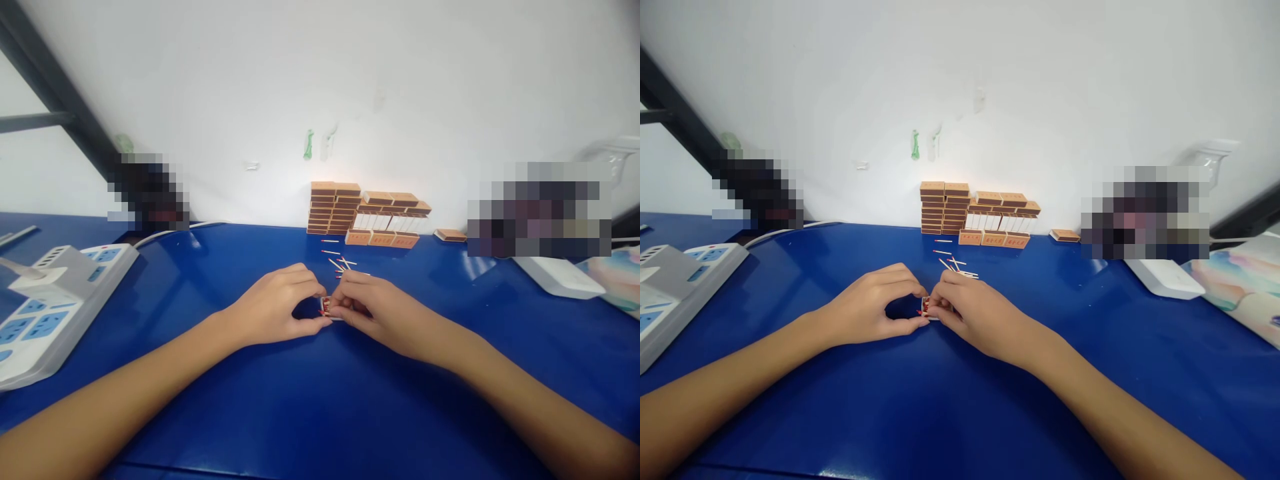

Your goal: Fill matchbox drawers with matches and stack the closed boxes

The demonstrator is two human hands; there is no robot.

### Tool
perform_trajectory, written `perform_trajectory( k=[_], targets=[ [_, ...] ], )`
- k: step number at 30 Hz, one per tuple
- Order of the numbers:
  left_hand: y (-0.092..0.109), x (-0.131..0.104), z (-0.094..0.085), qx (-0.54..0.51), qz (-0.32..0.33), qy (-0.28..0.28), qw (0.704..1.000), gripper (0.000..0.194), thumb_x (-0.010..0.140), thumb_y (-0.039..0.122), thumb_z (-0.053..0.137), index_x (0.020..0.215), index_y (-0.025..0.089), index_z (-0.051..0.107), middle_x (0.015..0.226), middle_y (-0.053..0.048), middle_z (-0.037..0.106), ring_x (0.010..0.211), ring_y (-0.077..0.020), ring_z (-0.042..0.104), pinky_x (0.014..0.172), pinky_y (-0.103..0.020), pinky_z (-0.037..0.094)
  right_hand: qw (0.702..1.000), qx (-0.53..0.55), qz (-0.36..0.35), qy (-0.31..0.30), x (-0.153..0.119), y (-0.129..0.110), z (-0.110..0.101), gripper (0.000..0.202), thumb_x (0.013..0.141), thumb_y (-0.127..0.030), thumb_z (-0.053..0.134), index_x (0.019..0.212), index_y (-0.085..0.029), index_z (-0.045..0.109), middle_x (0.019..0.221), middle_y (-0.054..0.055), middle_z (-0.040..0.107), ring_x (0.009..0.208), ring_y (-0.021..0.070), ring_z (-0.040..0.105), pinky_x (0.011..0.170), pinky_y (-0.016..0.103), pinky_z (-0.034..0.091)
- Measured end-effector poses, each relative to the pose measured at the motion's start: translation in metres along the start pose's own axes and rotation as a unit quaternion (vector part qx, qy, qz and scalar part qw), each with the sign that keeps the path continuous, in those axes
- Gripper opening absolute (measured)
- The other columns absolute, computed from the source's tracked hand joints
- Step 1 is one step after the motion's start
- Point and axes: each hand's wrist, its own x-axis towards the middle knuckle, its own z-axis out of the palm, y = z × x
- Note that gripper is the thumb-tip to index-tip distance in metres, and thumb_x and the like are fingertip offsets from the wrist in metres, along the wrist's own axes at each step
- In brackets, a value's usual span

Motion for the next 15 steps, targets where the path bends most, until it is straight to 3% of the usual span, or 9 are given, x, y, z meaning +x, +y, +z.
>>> perform_trajectory(
  k=[5,15],
  targets=[
    [-0.0002,0.0,-0.0001,0.002,0.012,0.002,1.0,0.019,0.095,0.037,0.072,0.1,0.019,0.072,0.095,-0.005,0.07,0.092,-0.0205,0.064,0.082,-0.035,0.054,1.0,0.001,-0.018,-0.017,0.0007,-0.003,0.0009,0.018,0.105,-0.025,0.055,0.095,-0.021,0.07,0.101,0.005,0.066,0.091,0.0167,0.063,0.081,0.031,0.05],
    [-0.0014,-0.0003,-0.0006,0.014,0.002,-0.004,1.0,0.022,0.094,0.038,0.072,0.103,0.017,0.072,0.097,-0.006,0.071,0.094,-0.0215,0.064,0.083,-0.036,0.054,0.997,-0.075,-0.009,0.014,-0.0017,-0.0045,-0.0058,0.019,0.106,-0.029,0.055,0.098,-0.021,0.07,0.101,0.006,0.065,0.082,0.0171,0.062,0.073,0.032,0.049]
  ],
)
